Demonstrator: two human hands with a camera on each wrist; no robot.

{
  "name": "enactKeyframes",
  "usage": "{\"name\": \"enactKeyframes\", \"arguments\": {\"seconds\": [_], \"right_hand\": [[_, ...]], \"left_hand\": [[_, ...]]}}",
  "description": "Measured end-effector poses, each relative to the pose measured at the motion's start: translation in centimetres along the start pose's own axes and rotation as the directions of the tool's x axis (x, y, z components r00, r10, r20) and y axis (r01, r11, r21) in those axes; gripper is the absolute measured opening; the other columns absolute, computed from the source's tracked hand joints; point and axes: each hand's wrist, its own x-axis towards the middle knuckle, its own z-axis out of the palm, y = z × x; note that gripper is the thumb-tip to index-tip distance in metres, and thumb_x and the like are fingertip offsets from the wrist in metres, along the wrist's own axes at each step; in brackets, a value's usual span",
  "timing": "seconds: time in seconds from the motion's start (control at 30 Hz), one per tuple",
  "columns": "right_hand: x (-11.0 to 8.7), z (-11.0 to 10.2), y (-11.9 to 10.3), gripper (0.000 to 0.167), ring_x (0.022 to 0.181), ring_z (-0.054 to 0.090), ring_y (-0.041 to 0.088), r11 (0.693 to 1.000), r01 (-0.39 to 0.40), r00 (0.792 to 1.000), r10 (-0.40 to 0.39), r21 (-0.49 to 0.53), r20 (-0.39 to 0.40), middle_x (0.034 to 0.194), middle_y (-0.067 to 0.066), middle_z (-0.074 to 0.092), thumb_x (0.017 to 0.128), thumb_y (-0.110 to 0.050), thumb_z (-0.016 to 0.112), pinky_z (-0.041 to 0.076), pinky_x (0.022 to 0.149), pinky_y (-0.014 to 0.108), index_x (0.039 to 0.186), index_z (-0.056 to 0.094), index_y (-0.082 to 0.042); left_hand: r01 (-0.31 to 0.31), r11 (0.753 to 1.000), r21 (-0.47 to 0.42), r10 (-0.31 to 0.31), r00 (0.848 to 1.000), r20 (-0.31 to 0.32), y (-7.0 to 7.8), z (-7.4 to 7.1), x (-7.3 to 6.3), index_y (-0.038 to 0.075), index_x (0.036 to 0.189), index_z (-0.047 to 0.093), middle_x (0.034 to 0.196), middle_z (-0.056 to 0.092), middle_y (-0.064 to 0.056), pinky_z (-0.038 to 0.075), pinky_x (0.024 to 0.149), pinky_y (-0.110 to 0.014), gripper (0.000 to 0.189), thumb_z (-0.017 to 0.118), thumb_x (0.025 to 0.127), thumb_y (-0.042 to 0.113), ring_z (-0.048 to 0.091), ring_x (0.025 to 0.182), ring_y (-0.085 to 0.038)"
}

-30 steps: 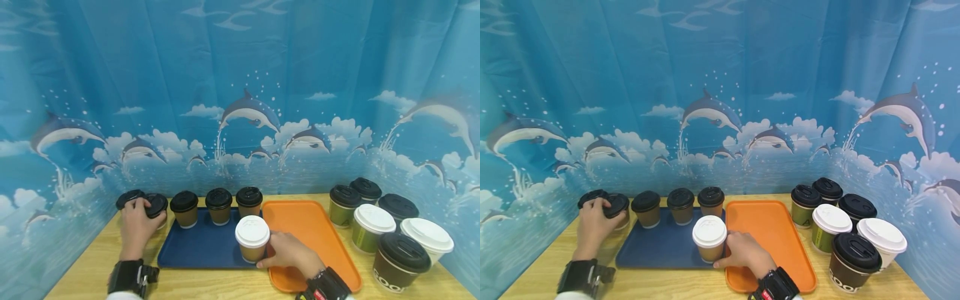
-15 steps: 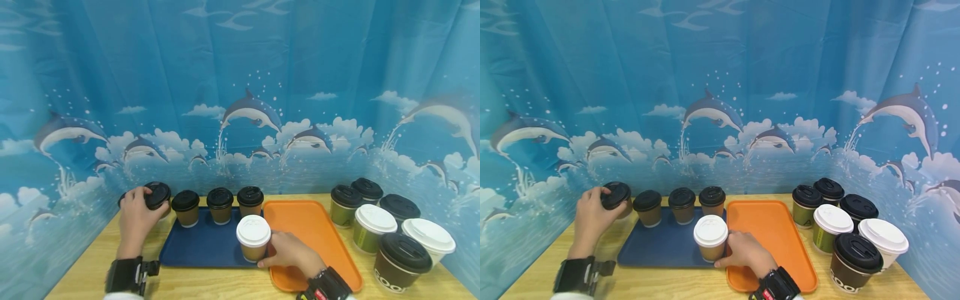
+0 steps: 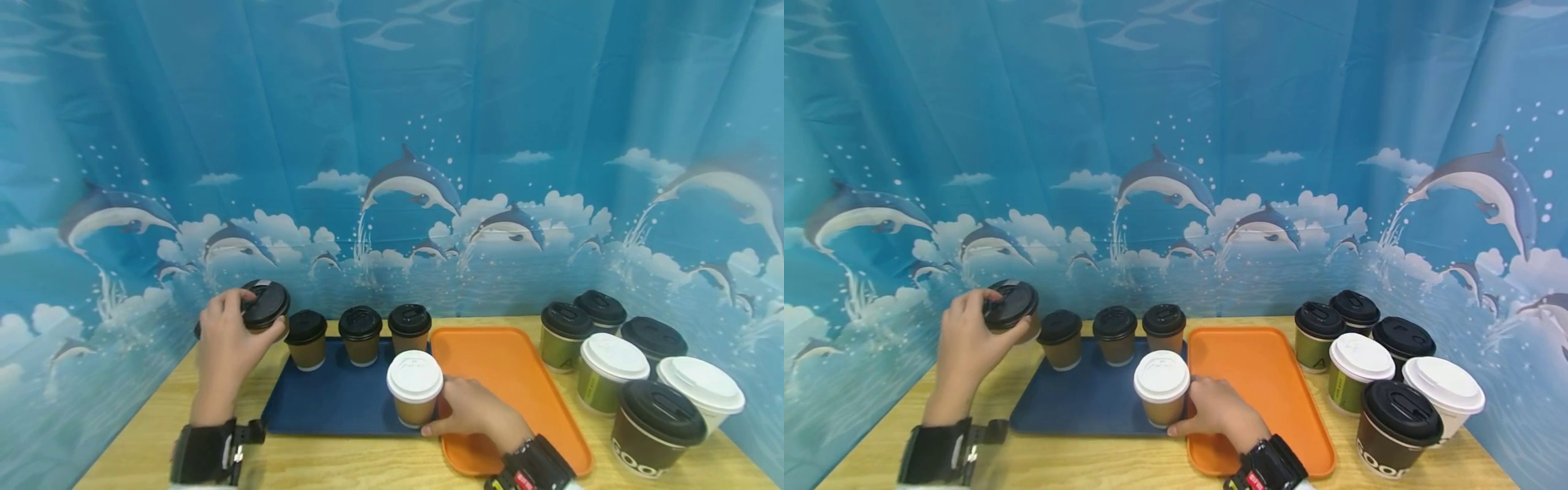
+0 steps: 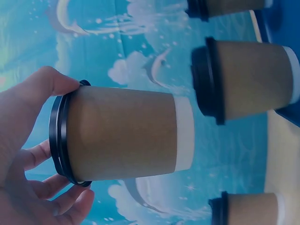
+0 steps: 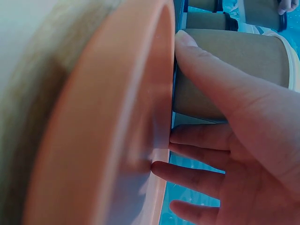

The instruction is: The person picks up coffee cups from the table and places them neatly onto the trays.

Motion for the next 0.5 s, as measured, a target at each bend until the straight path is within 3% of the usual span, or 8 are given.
{"name": "enactKeyframes", "arguments": {"seconds": [0.2,0.5], "right_hand": [[0.0,0.0,0.1,0.079,0.111,0.063,0.026,1.000,0.009,1.000,-0.009,-0.004,0.002,0.128,0.008,0.066,0.075,-0.041,0.089,0.050,0.096,0.049,0.138,0.057,-0.006],[0.0,0.0,-0.1,0.079,0.110,0.063,0.026,1.000,0.010,1.000,-0.010,0.000,0.002,0.128,0.009,0.066,0.075,-0.040,0.090,0.051,0.096,0.050,0.137,0.057,-0.006]], "left_hand": [[-0.031,0.999,-0.010,0.032,0.997,0.074,2.0,-0.3,0.0,0.003,0.124,0.053,0.135,0.048,-0.031,0.044,0.088,-0.067,0.063,0.085,0.079,0.034,0.045,0.120,-0.053],[-0.080,0.996,-0.046,0.088,0.978,0.188,4.2,-0.4,-0.5,0.004,0.128,0.052,0.136,0.048,-0.029,0.045,0.091,-0.064,0.064,0.083,0.082,0.037,0.047,0.121,-0.049]]}}
